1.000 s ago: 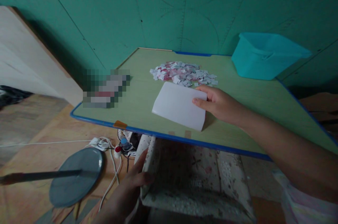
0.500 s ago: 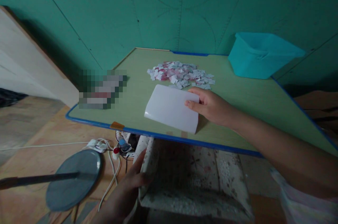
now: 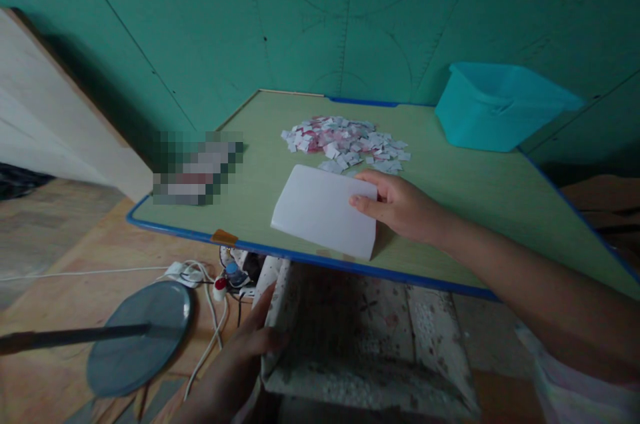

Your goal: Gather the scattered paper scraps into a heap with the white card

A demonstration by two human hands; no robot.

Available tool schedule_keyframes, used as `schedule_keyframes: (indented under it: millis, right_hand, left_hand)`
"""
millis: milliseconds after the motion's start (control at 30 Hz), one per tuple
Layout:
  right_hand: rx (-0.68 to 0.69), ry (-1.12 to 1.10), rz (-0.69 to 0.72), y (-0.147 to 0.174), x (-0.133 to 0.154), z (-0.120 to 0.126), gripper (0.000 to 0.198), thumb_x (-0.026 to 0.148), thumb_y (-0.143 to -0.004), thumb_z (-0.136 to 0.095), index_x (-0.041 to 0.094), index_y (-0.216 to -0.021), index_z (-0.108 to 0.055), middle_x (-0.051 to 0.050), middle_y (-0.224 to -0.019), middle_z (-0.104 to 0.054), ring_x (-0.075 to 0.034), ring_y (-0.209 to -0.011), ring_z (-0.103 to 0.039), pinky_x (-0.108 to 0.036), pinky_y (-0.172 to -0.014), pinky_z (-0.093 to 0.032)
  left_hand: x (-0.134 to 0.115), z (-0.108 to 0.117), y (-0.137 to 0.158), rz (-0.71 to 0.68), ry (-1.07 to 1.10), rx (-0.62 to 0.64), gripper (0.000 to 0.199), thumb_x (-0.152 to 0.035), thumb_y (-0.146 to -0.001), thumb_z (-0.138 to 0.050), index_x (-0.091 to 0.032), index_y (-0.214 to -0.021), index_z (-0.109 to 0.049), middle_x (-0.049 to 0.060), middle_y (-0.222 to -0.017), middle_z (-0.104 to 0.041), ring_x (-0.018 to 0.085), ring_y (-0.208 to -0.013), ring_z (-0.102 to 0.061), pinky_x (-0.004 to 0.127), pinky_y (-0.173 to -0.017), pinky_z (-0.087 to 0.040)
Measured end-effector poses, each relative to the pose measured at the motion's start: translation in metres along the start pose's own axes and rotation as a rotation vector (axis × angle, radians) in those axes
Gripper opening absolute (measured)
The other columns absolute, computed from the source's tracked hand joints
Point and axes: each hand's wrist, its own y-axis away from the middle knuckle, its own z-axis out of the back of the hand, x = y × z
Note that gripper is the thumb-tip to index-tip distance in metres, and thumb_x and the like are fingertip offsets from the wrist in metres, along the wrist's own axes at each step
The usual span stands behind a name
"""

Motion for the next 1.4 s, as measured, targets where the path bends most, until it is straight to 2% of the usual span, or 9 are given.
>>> schedule_keyframes:
  millis: [33,200,400,467,533,767,933,1100,1400]
  right_hand:
    - [0.008,-0.007,-0.002,0.0,0.001,0.0,0.016,0.031,-0.078,-0.045,0.018,-0.086,-0.047,0.0,-0.072,-0.054,-0.011,-0.061,-0.051,-0.022,-0.049,-0.037]
    - [0.027,-0.012,-0.004,0.002,0.003,-0.002,0.015,0.031,-0.078,-0.046,0.017,-0.085,-0.047,0.001,-0.07,-0.052,-0.01,-0.06,-0.049,-0.022,-0.049,-0.037]
    - [0.042,-0.027,0.005,0.003,0.003,-0.002,0.017,0.033,-0.078,-0.045,0.019,-0.086,-0.048,0.0,-0.073,-0.053,-0.011,-0.062,-0.05,-0.022,-0.051,-0.038]
    - [0.057,-0.045,0.012,0.006,0.008,-0.001,0.015,0.032,-0.078,-0.046,0.02,-0.086,-0.048,0.001,-0.072,-0.053,-0.01,-0.062,-0.05,-0.022,-0.051,-0.038]
    - [0.08,-0.079,0.019,0.009,0.014,0.0,0.013,0.031,-0.077,-0.047,0.02,-0.085,-0.049,0.001,-0.071,-0.052,-0.01,-0.061,-0.049,-0.021,-0.05,-0.038]
    - [-0.006,-0.157,-0.024,0.012,0.019,0.007,0.014,0.03,-0.076,-0.05,0.021,-0.086,-0.049,0.001,-0.071,-0.051,-0.01,-0.059,-0.049,-0.021,-0.048,-0.038]
    - [-0.052,-0.124,-0.023,0.006,0.007,0.011,0.013,0.031,-0.076,-0.049,0.021,-0.084,-0.048,0.001,-0.07,-0.053,-0.01,-0.058,-0.049,-0.021,-0.047,-0.037]
    - [-0.007,-0.085,-0.051,0.003,0.001,0.009,0.016,0.032,-0.076,-0.048,0.019,-0.087,-0.049,0.0,-0.072,-0.055,-0.011,-0.06,-0.052,-0.022,-0.05,-0.039]
    - [0.103,-0.205,-0.072,0.009,0.012,0.007,0.015,0.03,-0.074,-0.05,0.02,-0.085,-0.049,0.001,-0.072,-0.056,-0.01,-0.061,-0.053,-0.022,-0.051,-0.041]
  left_hand:
    - [-0.001,-0.006,0.003,0.07,0.014,0.061,0.071,-0.006,-0.047,-0.066,-0.038,-0.109,-0.052,-0.006,-0.077,-0.069,0.02,-0.079,-0.06,0.029,-0.069,-0.045]
    - [-0.004,-0.029,0.015,-0.085,-0.023,-0.053,0.07,-0.009,-0.056,-0.05,-0.032,-0.122,-0.038,-0.003,-0.086,-0.069,0.021,-0.083,-0.06,0.031,-0.068,-0.045]
    - [-0.001,0.001,-0.003,0.099,0.085,-0.027,0.07,-0.003,-0.041,-0.069,-0.034,-0.103,-0.057,-0.009,-0.064,-0.068,0.016,-0.062,-0.06,0.024,-0.059,-0.045]
    - [-0.001,0.006,-0.006,0.028,0.124,-0.049,0.067,-0.002,-0.046,-0.068,-0.036,-0.103,-0.057,-0.01,-0.066,-0.068,0.012,-0.056,-0.057,0.022,-0.057,-0.043]
    - [-0.002,0.002,-0.003,0.127,0.087,0.023,0.069,0.001,-0.045,-0.068,-0.035,-0.102,-0.057,-0.011,-0.058,-0.066,0.008,-0.043,-0.05,0.018,-0.045,-0.038]
    - [-0.002,-0.024,0.014,-0.066,0.046,-0.034,0.072,-0.006,-0.058,-0.049,-0.032,-0.123,-0.035,-0.002,-0.09,-0.069,0.022,-0.082,-0.06,0.031,-0.065,-0.045]
    - [-0.001,-0.009,0.008,0.018,0.029,-0.057,0.073,-0.003,-0.042,-0.066,-0.027,-0.11,-0.053,-0.003,-0.072,-0.072,0.021,-0.076,-0.063,0.024,-0.063,-0.045]
    - [-0.004,-0.023,0.014,-0.062,0.043,-0.099,0.069,-0.006,-0.057,-0.049,-0.03,-0.121,-0.04,-0.001,-0.091,-0.07,0.023,-0.085,-0.061,0.034,-0.069,-0.046]
    - [-0.007,-0.029,0.018,-0.084,0.037,-0.099,0.07,-0.007,-0.057,-0.05,-0.028,-0.123,-0.036,0.001,-0.089,-0.07,0.025,-0.083,-0.061,0.035,-0.067,-0.046]
